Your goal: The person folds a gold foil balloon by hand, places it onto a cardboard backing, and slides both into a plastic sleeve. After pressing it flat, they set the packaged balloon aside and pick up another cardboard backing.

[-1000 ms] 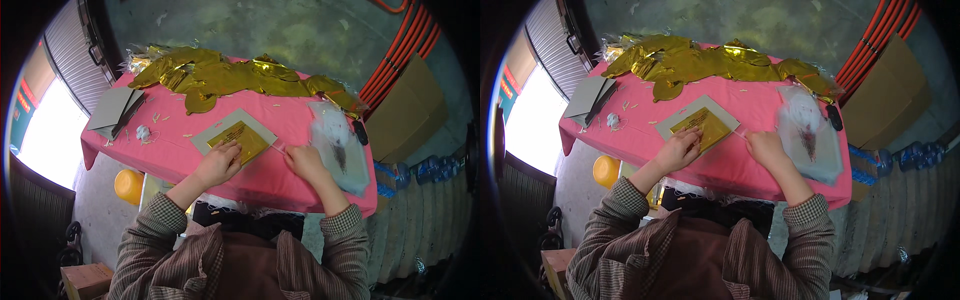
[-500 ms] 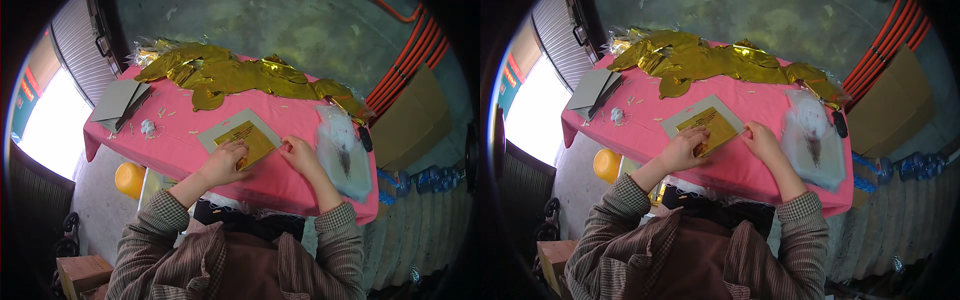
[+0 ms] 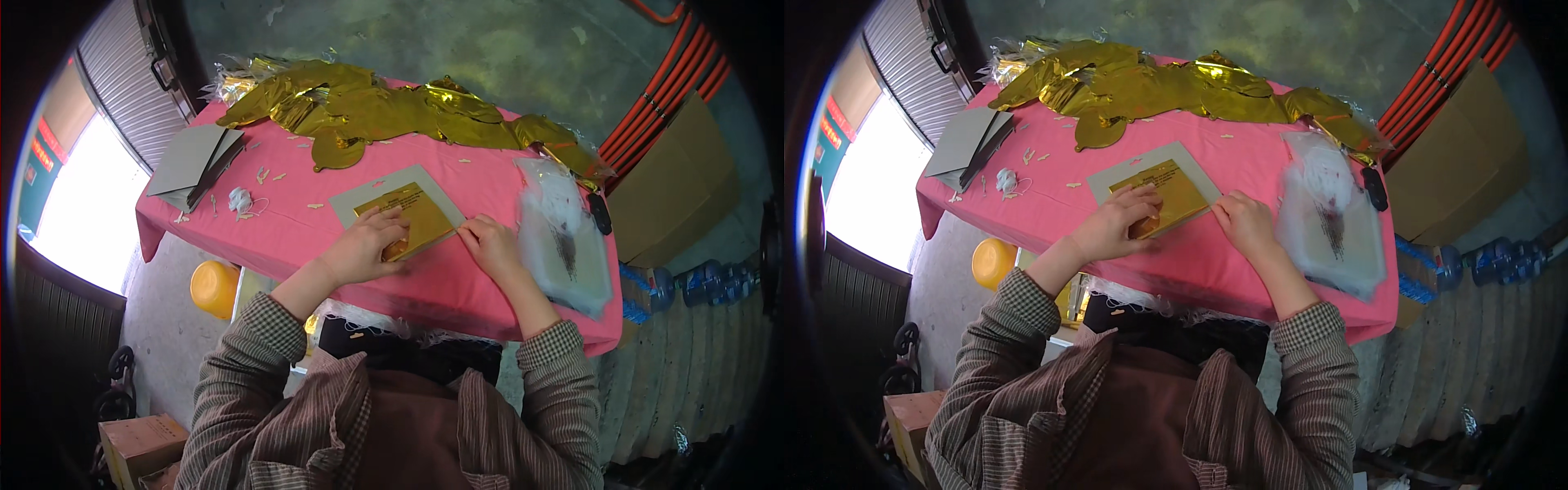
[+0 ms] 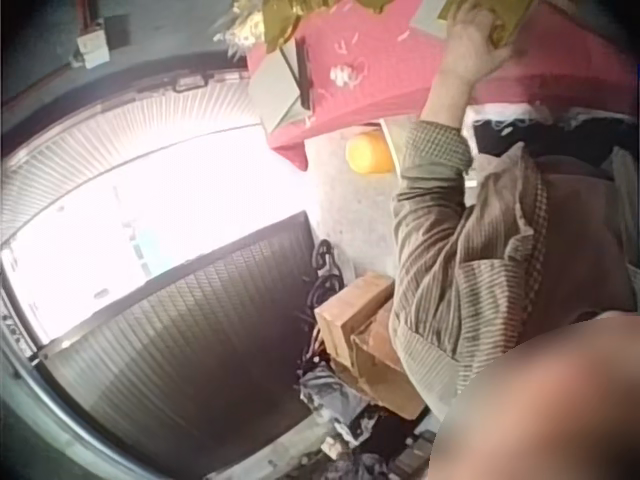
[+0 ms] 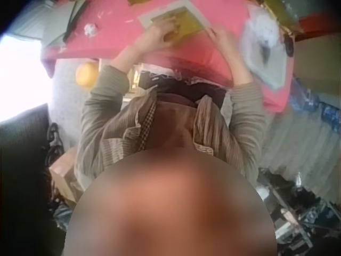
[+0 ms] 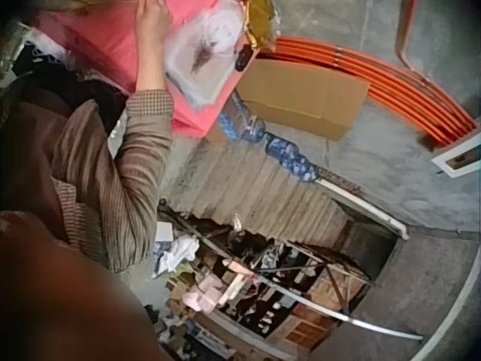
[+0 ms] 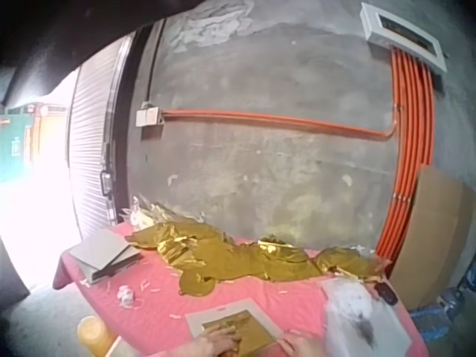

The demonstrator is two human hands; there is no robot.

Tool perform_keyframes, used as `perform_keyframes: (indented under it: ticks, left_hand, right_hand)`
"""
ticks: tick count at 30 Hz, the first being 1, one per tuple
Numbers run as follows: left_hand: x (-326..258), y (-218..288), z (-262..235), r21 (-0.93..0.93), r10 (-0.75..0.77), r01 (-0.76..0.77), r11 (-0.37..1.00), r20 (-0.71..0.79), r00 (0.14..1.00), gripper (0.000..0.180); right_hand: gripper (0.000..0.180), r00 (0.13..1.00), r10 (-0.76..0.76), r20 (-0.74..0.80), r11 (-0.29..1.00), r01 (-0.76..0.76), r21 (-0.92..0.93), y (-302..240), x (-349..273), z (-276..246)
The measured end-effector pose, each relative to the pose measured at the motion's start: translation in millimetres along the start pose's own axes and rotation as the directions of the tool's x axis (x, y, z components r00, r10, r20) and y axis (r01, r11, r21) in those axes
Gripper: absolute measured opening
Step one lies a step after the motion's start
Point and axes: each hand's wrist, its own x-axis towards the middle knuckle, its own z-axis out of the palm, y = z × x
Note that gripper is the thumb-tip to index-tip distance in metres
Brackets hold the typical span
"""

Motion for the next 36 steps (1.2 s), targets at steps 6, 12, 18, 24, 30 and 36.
perform_keyframes:
  ticks: [6, 12, 18, 24, 30, 36]
  left_hand:
    - [-13, 11, -7, -0.098, -0.045, 0.043, 0.994, -0.011, 0.999, 0.039]
    - [-12, 9, -6, -0.044, -0.059, 0.062, 0.997, 0.066, 0.996, 0.039]
    - [-15, -1, -8, -0.11, -0.029, 0.034, 0.993, 0.049, 0.998, 0.034]
    - [-6, -7, -3, -0.21, -0.035, 0.046, 0.977, 0.055, 0.998, 0.022]
    - [-8, -8, 1, -0.189, -0.027, 0.034, 0.981, 0.04, 0.999, 0.017]
    - [-8, -16, 4, -0.22, -0.046, 0.052, 0.974, 0.03, 0.998, 0.018]
  right_hand:
    - [0.007, 1.0, -0.007, -0.019, 0.995, 0.009, 0.1, -13, -11, -18]
    - [0.016, 0.996, -0.071, -0.046, 0.996, 0.073, 0.048, -8, -6, -5]
    - [0.018, 0.992, -0.125, -0.022, 0.99, 0.123, -0.072, -23, -7, -10]
    - [0.019, 0.977, -0.205, 0.054, 0.967, 0.194, 0.167, -58, -12, 7]
    - [0.019, 0.986, -0.125, 0.111, 0.984, 0.108, 0.142, -68, -14, 10]
    - [0.018, 0.975, -0.22, 0.019, 0.967, 0.215, 0.139, -64, -6, 17]
